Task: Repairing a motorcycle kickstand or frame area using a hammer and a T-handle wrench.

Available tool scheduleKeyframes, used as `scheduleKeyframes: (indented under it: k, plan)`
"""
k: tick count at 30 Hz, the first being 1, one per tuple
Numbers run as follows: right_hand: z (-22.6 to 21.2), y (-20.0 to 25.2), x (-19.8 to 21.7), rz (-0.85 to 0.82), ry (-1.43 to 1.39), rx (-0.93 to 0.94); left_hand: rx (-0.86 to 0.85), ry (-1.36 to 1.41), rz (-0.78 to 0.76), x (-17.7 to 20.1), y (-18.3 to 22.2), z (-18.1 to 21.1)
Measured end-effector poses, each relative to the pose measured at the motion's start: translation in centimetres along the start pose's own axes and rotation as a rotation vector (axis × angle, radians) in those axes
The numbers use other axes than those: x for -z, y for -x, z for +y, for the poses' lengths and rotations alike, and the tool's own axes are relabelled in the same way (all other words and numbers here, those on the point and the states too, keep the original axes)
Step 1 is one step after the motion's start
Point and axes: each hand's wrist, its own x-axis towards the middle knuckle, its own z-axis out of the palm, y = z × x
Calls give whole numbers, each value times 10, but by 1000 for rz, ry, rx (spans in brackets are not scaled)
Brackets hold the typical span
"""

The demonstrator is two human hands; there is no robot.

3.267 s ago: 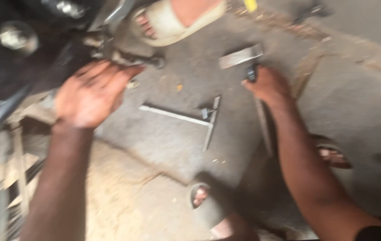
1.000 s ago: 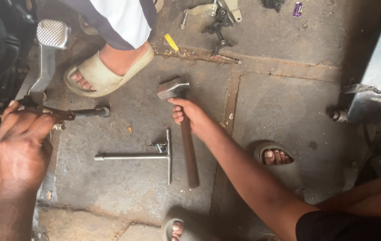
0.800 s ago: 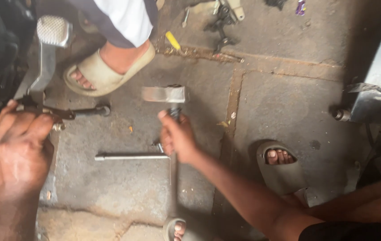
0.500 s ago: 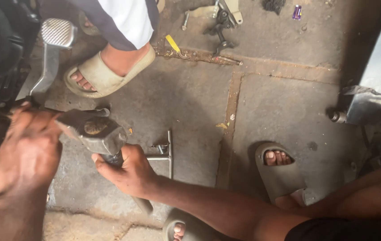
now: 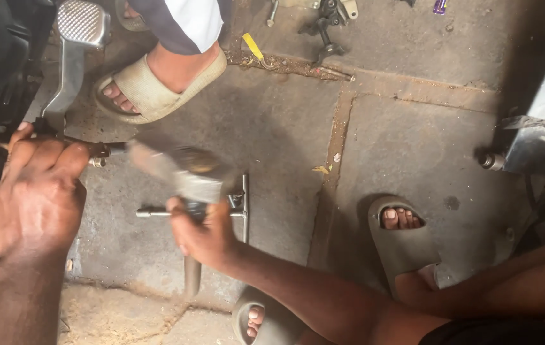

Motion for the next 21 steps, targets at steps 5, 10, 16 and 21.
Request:
scheduleKeyframes:
  k: [5,10,16,21]
  plan:
    - [-7,-1,5,-25,206,-24,-6,12,14,7,-12,7]
    - [6,4,-1,-33,210,54,10,-187,-91,-11,13,-5]
    - [6,13,0,-27,68,18,25,-5,-13,11,4,8]
    - [19,10,0,-134,332,136,-42,7,-20,13,-2,10]
